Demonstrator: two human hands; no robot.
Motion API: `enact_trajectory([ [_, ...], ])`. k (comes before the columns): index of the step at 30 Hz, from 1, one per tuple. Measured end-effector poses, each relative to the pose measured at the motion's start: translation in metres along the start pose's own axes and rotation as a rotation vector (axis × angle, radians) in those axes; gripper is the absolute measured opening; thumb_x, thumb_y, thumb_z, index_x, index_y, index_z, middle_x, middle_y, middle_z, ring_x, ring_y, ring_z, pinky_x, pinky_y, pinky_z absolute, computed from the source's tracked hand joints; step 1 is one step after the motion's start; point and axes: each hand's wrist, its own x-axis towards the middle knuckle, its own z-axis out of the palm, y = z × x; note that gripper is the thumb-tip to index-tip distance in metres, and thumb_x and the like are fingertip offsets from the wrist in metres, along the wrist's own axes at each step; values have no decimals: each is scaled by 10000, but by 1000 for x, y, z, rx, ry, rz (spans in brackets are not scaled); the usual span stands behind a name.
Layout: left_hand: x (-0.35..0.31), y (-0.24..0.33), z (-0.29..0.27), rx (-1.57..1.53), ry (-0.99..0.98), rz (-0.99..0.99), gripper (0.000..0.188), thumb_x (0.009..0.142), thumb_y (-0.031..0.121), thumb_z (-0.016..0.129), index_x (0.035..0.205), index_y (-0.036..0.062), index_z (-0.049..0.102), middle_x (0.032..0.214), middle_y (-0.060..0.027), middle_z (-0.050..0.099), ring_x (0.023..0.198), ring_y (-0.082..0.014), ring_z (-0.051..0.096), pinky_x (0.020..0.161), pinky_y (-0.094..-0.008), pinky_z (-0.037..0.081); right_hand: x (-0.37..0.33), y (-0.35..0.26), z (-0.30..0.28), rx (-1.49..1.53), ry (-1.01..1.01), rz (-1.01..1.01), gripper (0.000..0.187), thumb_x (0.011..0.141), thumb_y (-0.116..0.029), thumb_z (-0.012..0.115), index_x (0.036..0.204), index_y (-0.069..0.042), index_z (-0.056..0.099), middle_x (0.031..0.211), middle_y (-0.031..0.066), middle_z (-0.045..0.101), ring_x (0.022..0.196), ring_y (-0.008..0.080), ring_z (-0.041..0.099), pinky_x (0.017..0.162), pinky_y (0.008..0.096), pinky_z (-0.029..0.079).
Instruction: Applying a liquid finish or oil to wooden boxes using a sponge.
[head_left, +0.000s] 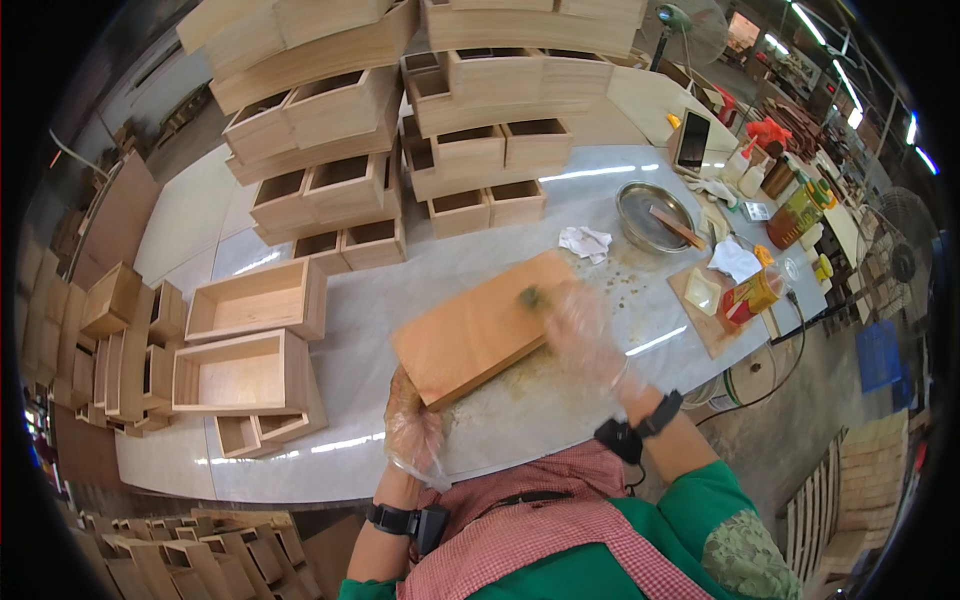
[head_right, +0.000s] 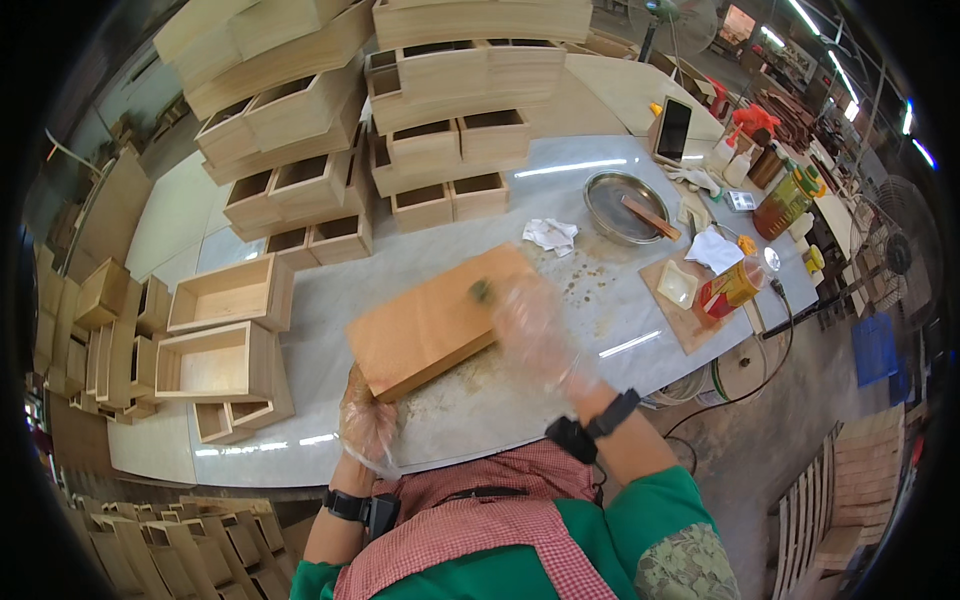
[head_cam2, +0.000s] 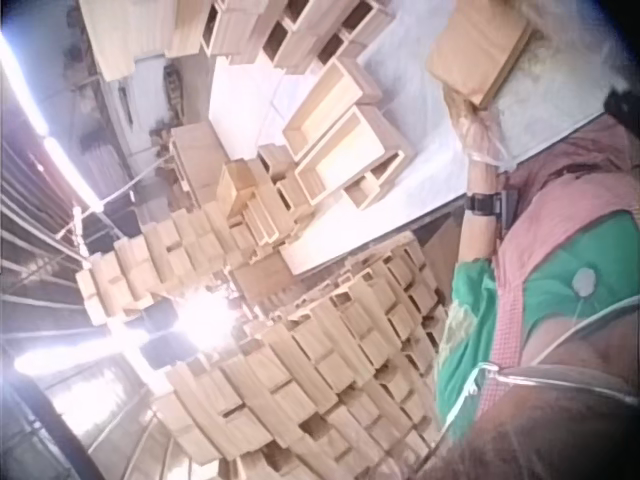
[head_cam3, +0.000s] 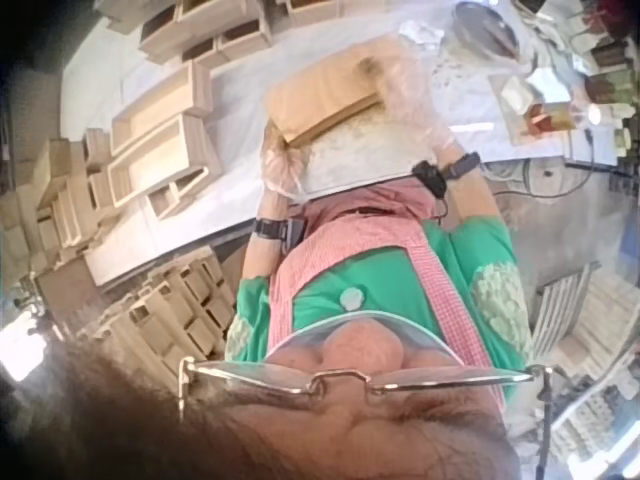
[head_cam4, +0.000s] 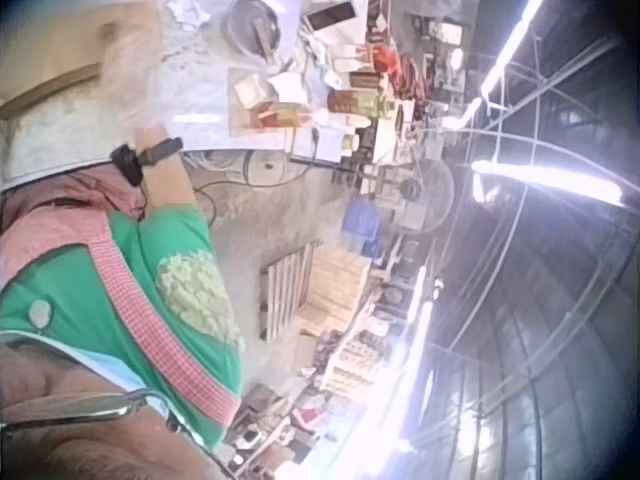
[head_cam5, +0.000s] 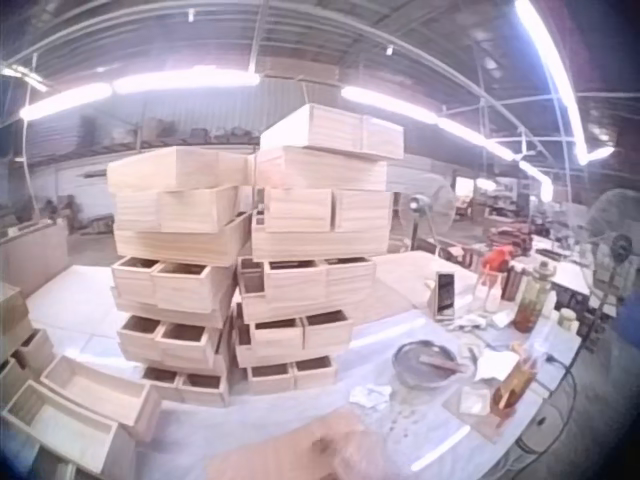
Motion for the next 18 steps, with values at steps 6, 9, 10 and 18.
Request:
enact_trajectory([
  [6,2,-4,10,-18,74,-4,500,967,230,638,1402,39,480,1383,-77,558,1261,-198,543,1075,-338,486,25,31,6,-1428,471,-222,119,816,-137,610,890,-48,634,807,124,597,804,304,601,714,403,477],
  [9,-2,-2,10,14,38,12,487,965,220,644,1388,31,492,1384,-76,555,1258,-198,544,1089,-343,473,41,-9,7,-91,-10,-33,221,803,-75,571,984,5,669,803,111,642,726,250,635,639,393,516],
  [10,-2,-3,10,19,33,11,487,965,220,644,1388,31,492,1384,-76,555,1258,-198,544,1089,-343,473,45,-4,9,-198,100,-134,185,790,-88,596,938,-9,673,799,113,646,733,259,642,646,384,514],
  [18,1,-11,5,25,23,86,444,986,246,614,1360,33,506,1395,-86,541,1295,-215,510,1093,-373,464,26,80,16,-26,134,348,134,794,-194,682,865,-80,689,806,141,662,782,332,668,642,400,490],
])
